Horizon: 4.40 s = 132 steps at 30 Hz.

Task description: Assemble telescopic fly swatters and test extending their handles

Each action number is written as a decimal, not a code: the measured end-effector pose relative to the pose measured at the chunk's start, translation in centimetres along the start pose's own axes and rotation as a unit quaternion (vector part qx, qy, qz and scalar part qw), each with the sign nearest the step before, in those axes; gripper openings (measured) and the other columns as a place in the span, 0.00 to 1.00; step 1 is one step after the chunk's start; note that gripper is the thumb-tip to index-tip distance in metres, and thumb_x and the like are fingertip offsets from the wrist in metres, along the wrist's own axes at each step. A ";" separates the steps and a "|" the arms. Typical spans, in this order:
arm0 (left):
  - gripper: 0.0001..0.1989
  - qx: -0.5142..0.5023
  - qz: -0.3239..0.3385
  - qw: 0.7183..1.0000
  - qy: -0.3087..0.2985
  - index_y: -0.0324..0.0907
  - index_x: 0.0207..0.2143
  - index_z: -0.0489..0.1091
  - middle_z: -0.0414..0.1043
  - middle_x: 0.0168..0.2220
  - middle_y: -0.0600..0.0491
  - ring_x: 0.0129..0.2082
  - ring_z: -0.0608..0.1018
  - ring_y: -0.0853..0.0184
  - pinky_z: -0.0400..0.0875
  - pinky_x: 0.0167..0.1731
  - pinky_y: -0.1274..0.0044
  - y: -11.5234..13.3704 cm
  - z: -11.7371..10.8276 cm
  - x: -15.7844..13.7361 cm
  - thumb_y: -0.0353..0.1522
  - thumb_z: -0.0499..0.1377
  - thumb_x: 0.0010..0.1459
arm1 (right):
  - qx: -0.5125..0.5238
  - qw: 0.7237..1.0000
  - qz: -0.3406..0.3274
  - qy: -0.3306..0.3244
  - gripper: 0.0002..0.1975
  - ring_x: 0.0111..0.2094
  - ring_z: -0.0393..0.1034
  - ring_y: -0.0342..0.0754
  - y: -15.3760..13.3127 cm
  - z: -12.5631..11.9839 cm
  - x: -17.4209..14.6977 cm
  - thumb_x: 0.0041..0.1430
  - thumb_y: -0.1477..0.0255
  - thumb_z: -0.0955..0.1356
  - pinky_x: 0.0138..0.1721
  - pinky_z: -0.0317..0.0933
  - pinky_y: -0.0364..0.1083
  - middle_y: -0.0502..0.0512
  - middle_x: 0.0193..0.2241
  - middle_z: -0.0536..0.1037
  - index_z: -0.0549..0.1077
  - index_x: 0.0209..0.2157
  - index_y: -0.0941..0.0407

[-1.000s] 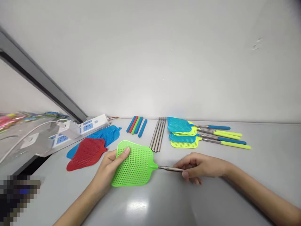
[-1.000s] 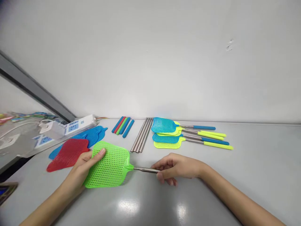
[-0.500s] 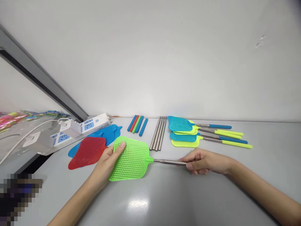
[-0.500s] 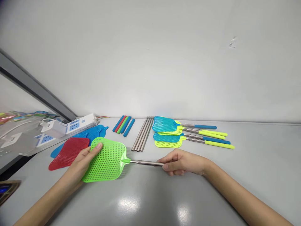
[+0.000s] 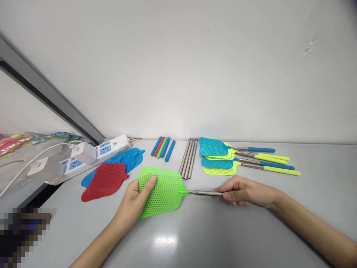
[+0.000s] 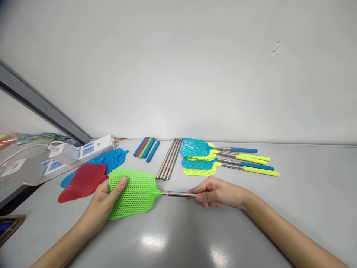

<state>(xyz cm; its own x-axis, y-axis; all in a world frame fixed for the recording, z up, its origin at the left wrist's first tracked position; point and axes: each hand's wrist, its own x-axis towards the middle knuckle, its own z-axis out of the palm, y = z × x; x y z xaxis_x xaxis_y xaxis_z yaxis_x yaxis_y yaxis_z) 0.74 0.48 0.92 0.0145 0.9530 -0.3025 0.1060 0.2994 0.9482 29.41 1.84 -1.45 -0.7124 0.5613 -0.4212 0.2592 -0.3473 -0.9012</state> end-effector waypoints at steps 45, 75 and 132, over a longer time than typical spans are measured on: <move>0.15 -0.123 -0.252 0.960 -0.013 0.40 0.37 0.68 0.71 0.37 0.45 0.33 0.75 0.61 0.71 0.32 0.73 3.5 -0.6 -0.3 0.33 0.59 0.44 | 0.129 0.991 -0.028 0.032 0.17 0.14 0.60 0.36 0.1 0.1 0.7 0.51 0.66 0.63 0.11 0.50 0.36 0.57 0.27 0.73 0.67 0.41 0.61; 0.21 -0.282 -0.105 0.952 -0.062 0.43 0.48 0.61 0.64 0.47 0.49 0.46 0.66 0.58 0.63 0.43 0.68 2.9 -1.3 -0.4 0.40 0.49 0.51 | 0.186 0.975 -0.080 0.094 0.11 0.15 0.62 0.37 1.2 -0.1 0.8 0.48 0.73 0.66 0.14 0.56 0.37 0.54 0.19 0.73 0.73 0.35 0.61; 0.08 0.209 0.277 0.934 0.085 0.47 0.34 0.70 0.71 0.37 0.56 0.42 0.69 0.65 0.62 0.44 0.70 1.0 -2.1 -0.1 0.32 0.55 0.49 | 0.188 0.974 -0.104 0.073 0.11 0.17 0.63 0.37 1.8 -0.3 0.7 0.50 0.75 0.64 0.17 0.57 0.36 0.55 0.20 0.72 0.72 0.36 0.62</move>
<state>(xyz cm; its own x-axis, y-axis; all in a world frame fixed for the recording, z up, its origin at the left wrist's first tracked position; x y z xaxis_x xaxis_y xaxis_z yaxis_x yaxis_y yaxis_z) -1.27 0.77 2.07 0.0281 0.9608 0.2759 0.5076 -0.2515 0.8241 29.59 1.77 -3.41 -0.6169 0.7398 -0.2686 -0.1567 -0.4499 -0.8792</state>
